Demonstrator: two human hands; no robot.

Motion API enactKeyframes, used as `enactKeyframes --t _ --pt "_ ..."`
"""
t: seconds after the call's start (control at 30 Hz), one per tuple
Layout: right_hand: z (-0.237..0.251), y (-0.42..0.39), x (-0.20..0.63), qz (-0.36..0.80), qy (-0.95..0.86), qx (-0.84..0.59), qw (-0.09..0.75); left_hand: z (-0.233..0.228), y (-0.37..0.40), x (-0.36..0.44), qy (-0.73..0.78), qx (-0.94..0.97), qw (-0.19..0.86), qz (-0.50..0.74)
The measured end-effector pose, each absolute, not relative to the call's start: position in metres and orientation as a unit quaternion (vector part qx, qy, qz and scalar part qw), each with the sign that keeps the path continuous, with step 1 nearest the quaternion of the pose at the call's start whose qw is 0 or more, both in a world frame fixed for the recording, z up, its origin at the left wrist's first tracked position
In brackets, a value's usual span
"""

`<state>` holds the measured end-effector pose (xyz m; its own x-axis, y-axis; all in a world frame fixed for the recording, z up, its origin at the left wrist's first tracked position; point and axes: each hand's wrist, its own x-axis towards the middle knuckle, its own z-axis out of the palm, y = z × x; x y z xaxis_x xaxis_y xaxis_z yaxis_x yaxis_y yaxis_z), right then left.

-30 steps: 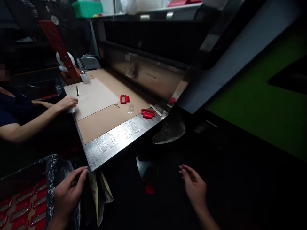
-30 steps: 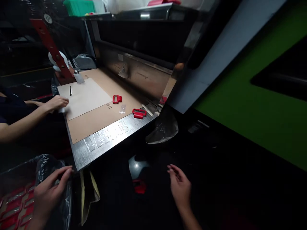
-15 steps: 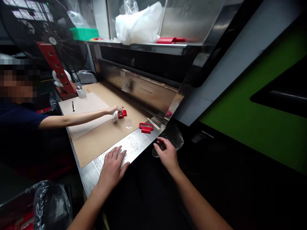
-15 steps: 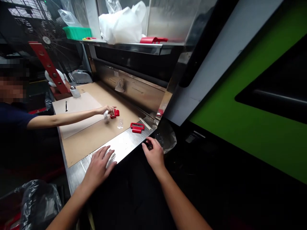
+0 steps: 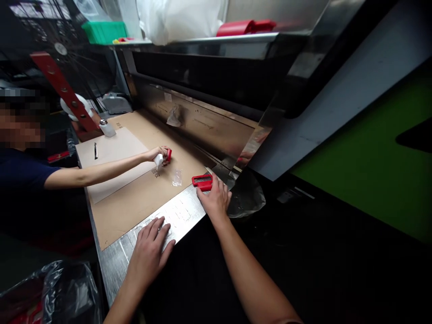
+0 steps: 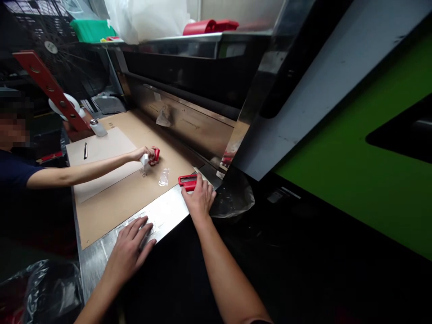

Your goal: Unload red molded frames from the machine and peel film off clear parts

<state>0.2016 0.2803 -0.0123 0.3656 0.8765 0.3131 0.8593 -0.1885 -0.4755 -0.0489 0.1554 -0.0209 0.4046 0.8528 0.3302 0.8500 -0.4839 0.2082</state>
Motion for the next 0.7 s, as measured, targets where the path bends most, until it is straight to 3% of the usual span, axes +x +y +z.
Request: enactKeyframes --t 0.2,0.5,0.7 --pt "-0.026 0.267 0.211 -0.007 -0.6 -0.711 0.366 -0.017 0.154 -0.049 0.515 0.834 0.002 0.199" --pt "-0.019 0.218 0.238 -0.057 -0.652 -0.497 0.57 -0.011 0.157 -0.049 0.52 0.829 -0.003 0.205" --pt "0.001 0.173 0.231 0.103 -0.616 -0.437 0.647 0.008 0.117 -0.042 0.47 0.802 -0.082 0.359"
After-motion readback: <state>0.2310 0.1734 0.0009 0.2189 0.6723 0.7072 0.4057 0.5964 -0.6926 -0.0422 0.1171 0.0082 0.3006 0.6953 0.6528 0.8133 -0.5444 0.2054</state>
